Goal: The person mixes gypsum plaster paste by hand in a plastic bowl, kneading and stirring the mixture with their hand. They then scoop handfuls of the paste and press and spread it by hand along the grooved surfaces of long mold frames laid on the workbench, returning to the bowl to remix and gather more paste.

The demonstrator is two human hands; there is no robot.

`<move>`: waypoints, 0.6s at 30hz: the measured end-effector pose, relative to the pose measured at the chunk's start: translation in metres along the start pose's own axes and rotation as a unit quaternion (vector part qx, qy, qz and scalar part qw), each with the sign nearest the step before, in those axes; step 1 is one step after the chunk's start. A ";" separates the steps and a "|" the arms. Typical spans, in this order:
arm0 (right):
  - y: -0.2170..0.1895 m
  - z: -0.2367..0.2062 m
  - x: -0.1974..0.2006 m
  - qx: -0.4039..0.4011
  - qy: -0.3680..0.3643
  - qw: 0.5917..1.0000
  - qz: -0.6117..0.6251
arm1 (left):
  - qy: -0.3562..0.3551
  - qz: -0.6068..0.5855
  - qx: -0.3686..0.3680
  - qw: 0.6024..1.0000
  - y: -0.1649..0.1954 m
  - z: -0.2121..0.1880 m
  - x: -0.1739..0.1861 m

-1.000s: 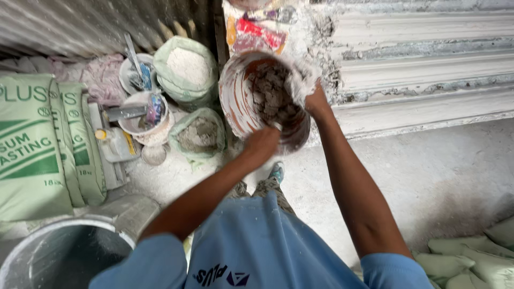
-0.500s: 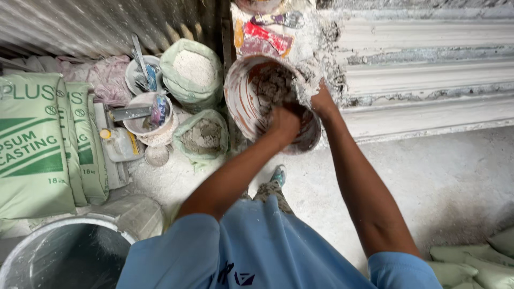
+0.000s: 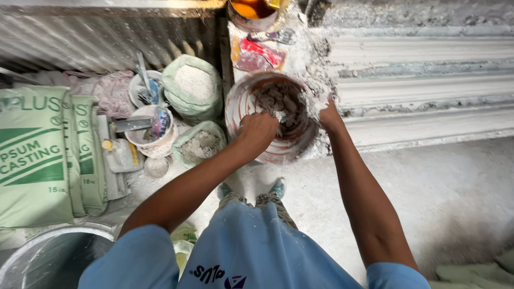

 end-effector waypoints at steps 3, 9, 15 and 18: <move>0.021 -0.002 0.005 -0.056 0.011 0.998 0.023 | 0.049 0.024 0.047 0.997 -0.023 -0.016 0.039; 0.037 0.013 0.009 -0.087 -0.034 0.993 -0.076 | 0.145 0.021 0.085 0.986 -0.044 -0.046 0.073; -0.061 0.036 0.009 0.159 -0.147 0.888 -0.405 | 0.053 -0.059 0.220 0.972 -0.057 -0.026 0.056; -0.107 0.019 -0.033 0.336 -0.268 0.840 -0.332 | 0.038 -0.036 0.209 0.977 -0.033 -0.006 0.065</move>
Point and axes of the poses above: each hand's wrist, its own z-axis towards the middle knuckle, its own x-axis out of the back of the hand, y = z × x, the point moved 10 cm from there along z, towards the middle knuckle, and after that the axes turned 14 degrees about x, right-handed, at the moved point
